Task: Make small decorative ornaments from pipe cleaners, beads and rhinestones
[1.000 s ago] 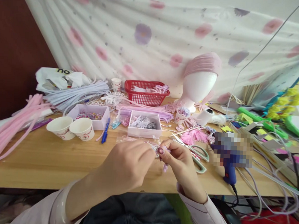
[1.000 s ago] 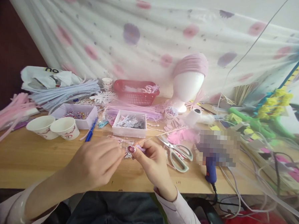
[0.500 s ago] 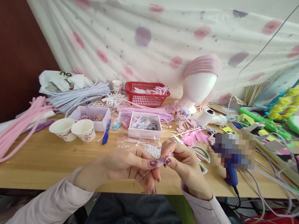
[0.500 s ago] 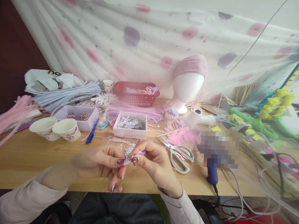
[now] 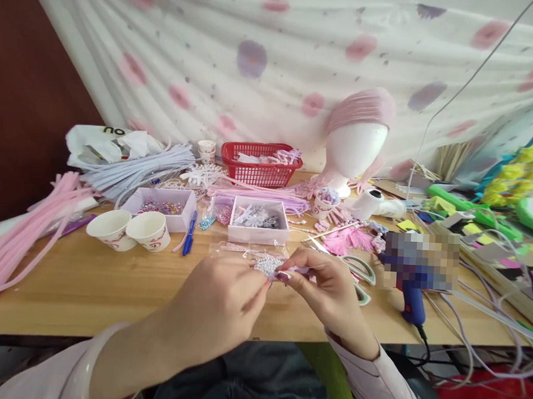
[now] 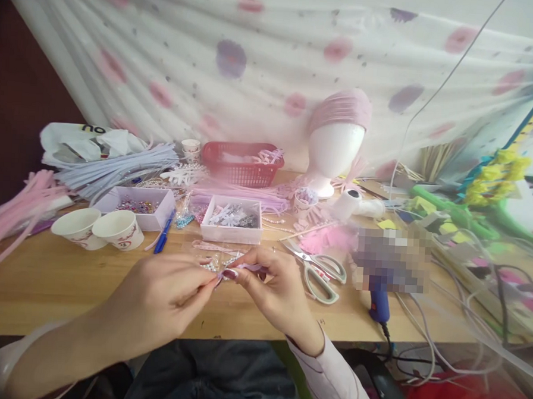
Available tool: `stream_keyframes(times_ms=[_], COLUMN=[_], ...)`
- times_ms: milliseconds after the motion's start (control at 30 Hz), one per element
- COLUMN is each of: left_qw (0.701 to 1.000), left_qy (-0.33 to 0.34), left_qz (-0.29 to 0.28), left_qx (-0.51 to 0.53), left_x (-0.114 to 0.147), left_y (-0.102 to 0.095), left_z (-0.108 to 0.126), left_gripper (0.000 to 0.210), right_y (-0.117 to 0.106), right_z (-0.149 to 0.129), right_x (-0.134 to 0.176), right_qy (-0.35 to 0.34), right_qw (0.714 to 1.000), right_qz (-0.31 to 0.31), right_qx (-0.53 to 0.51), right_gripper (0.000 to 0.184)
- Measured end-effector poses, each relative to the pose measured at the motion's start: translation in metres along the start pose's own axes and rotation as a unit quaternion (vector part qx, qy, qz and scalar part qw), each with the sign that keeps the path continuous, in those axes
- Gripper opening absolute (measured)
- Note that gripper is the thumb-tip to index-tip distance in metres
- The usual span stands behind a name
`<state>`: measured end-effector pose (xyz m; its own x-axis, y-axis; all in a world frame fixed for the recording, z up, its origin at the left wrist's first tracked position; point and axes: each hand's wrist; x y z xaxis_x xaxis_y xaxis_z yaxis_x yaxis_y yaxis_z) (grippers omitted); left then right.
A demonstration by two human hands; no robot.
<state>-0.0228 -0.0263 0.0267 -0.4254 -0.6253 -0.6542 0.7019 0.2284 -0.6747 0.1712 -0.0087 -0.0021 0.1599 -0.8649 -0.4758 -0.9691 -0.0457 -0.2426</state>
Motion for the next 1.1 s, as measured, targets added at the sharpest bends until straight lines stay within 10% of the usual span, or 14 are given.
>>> stream_keyframes(times_ms=[100, 200, 300, 433, 567, 700, 833, 967, 1033, 1100], left_qw=[0.990, 0.983, 0.771, 0.439, 0.344, 0.402, 0.527, 0.766, 0.913, 0.989], left_qy=[0.052, -0.138, -0.352, -0.409, -0.426, -0.421, -0.358, -0.265, -0.141, 0.034], left_qz=[0.094, 0.015, -0.182, -0.306, -0.270, -0.240, -0.204, -0.161, -0.108, -0.036], left_qx=[-0.096, 0.116, 0.499, 0.739, 0.792, 0.778, 0.744, 0.564, 0.368, 0.141], left_x=[0.005, -0.001, -0.010, -0.013, -0.010, -0.011, -0.013, -0.015, -0.016, -0.015], left_y=[0.007, 0.004, -0.001, 0.006, 0.021, 0.030, 0.030, 0.016, 0.007, -0.001], left_z=[0.008, 0.008, 0.000, -0.012, -0.012, -0.006, -0.002, 0.000, 0.002, 0.005], left_gripper=[0.029, 0.024, 0.027, 0.036, 0.030, 0.023, 0.027, 0.022, 0.021, 0.025], right_y=[0.005, 0.006, 0.001, -0.003, -0.003, 0.000, 0.006, 0.010, 0.009, 0.008], right_z=[0.003, 0.005, 0.007, 0.006, 0.005, 0.006, 0.010, 0.014, 0.015, 0.013], right_x=[0.005, 0.007, 0.006, 0.003, 0.005, 0.007, 0.010, 0.013, 0.014, 0.014], right_qy=[-0.093, -0.144, -0.188, -0.207, -0.187, -0.181, -0.156, -0.110, -0.086, -0.057], right_qw=[0.991, 0.983, 0.976, 0.971, 0.975, 0.972, 0.966, 0.965, 0.969, 0.975], right_qz=[0.080, 0.111, 0.098, 0.092, 0.091, 0.109, 0.129, 0.118, 0.102, 0.087], right_qx=[0.053, 0.007, -0.040, -0.077, -0.083, -0.106, -0.161, -0.208, -0.207, -0.196], right_gripper=[0.007, 0.014, 0.013, 0.008, 0.008, 0.007, 0.003, 0.007, 0.010, 0.012])
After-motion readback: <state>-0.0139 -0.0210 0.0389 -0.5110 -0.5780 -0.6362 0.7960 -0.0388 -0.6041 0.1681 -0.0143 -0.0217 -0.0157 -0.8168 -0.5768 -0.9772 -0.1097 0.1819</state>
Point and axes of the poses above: each hand's wrist, its own x-axis away from the middle knuckle, its own y-axis out of the palm, z = x × y, and after that the axes turned 5 degrees about z, right-handed
